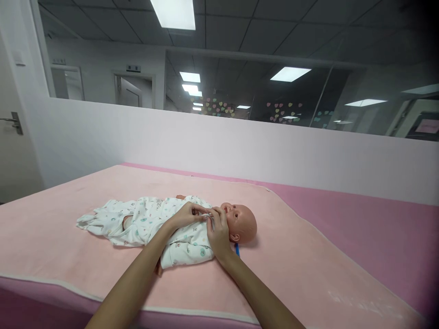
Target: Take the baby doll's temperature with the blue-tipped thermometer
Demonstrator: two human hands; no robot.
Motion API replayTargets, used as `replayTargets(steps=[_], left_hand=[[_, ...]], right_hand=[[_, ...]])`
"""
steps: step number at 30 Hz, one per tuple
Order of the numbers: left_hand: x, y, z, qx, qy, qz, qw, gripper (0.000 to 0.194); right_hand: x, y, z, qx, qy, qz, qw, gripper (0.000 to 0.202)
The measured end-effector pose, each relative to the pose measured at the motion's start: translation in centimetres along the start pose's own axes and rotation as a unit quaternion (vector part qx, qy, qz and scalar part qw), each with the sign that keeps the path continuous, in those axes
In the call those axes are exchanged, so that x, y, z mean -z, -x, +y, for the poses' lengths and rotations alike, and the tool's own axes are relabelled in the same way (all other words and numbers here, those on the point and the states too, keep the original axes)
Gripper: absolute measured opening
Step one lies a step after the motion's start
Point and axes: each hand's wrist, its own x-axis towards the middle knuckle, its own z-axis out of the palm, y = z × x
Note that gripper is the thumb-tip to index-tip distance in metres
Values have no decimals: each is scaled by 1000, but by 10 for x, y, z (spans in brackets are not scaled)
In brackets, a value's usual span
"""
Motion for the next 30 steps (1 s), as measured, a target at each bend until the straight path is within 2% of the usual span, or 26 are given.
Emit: replayTargets(steps=[10,23,27,30], left_hand=[[-1,-2,-7,-21,-43,11,999,28],[-2,-6,-17,-28,-66,22,997,27],[-2,-6,-16,-22,-35,11,999,28],[0,-7,-17,8,16,-6,1000,31]], right_hand=[[-2,-1,0,-11,1,-8,1000,24],[-2,0,-4,0,33,-3,999,25],[0,-1,-5,-10,30,-21,999,25],[1,0,-5,-4,37,-32,999,26]])
